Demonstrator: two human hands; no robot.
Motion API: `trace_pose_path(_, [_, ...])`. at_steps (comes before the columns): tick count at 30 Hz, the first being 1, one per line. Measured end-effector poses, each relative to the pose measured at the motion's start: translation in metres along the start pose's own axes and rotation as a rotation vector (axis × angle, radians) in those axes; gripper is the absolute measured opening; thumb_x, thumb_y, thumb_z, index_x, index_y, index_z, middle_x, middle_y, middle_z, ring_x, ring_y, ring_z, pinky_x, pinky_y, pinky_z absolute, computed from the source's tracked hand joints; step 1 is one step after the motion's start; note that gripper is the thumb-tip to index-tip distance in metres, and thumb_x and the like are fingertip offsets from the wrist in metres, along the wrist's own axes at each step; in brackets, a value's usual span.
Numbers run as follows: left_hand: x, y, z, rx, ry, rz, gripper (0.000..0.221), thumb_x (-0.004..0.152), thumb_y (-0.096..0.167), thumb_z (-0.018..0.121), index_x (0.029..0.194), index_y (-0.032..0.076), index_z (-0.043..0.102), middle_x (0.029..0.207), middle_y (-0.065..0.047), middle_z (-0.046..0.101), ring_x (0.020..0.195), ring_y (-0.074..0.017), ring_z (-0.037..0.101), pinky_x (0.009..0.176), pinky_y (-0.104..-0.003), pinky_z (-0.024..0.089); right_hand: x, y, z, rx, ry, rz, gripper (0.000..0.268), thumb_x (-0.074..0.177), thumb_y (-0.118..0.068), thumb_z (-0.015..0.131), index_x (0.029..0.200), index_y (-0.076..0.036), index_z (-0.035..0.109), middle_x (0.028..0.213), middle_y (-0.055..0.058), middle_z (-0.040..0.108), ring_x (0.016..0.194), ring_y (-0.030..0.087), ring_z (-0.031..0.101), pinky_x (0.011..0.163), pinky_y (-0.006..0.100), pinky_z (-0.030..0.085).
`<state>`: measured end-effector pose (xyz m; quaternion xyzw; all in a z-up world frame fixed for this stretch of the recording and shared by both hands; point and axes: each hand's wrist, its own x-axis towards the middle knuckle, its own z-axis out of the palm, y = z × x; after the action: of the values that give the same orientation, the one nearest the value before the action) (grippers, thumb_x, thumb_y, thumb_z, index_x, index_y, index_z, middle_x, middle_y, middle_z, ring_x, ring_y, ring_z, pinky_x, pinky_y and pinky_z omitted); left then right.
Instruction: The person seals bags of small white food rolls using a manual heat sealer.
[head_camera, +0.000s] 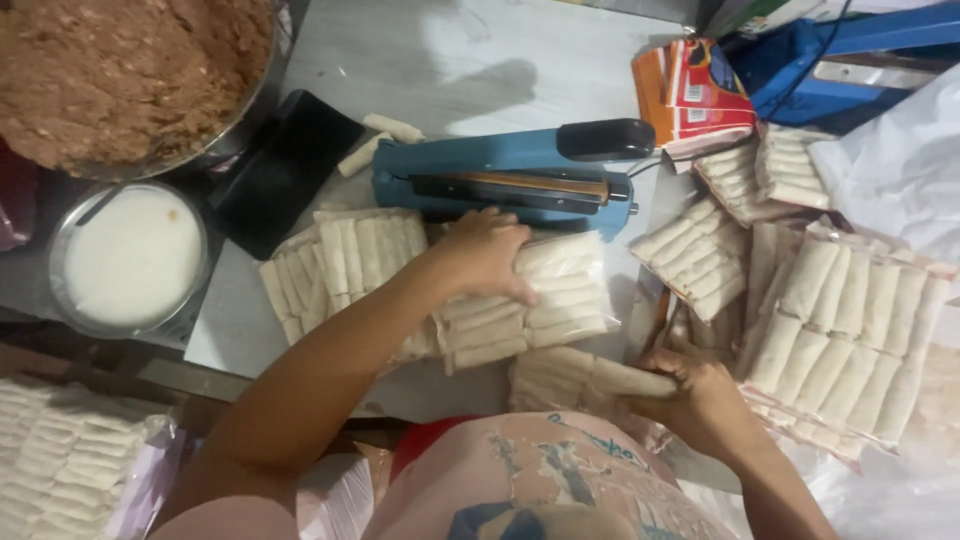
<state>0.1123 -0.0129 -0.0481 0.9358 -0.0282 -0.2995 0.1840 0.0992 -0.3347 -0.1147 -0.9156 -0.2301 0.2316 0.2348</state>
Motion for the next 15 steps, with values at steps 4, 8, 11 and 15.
trace_pose_path(4, [-0.040,0.001,-0.008,-0.371,0.037,-0.059,0.090,0.071,0.047,0.078,0.146,0.012,0.043,0.147,-0.009,0.050,0.127,-0.0273,0.053,0.100,-0.041,0.047,-0.011,-0.003,-0.003,0.481,0.025,0.216,0.025,0.059,-0.003,0.096,0.079,-0.009,0.082,0.077,0.000,0.080,0.069,0.009,0.067,0.063,0.023,0.048])
trace_pose_path(8, [-0.104,-0.004,-0.029,-0.555,0.133,-0.271,0.063,0.077,0.025,0.075,0.135,0.021,0.053,0.126,-0.002,0.066,0.112,-0.0207,0.067,0.094,-0.039,0.055,-0.002,0.007,-0.016,0.657,0.081,-0.209,0.038,0.067,-0.009,0.086,0.102,-0.007,0.072,0.084,0.002,0.081,0.054,0.007,0.070,0.038,0.011,0.055])
trace_pose_path(11, [-0.134,-0.041,-0.023,-0.805,0.370,-0.414,0.057,0.070,0.036,0.072,0.126,0.029,0.062,0.122,0.003,0.069,0.119,-0.0179,0.066,0.096,-0.038,0.058,0.015,-0.052,-0.042,0.698,0.179,0.123,0.031,0.084,-0.025,0.075,0.060,-0.012,0.060,0.042,0.000,0.045,0.031,0.011,0.035,0.028,0.028,0.025])
trace_pose_path(15, [-0.141,-0.091,0.012,-1.345,0.566,-0.446,0.068,0.060,0.016,0.077,0.126,0.009,0.063,0.120,-0.011,0.072,0.109,-0.0253,0.070,0.093,-0.038,0.056,0.033,-0.050,-0.046,0.634,0.148,0.199,0.035,0.084,-0.026,0.075,0.061,-0.012,0.053,0.044,-0.001,0.040,0.036,0.013,0.037,0.031,0.029,0.030])
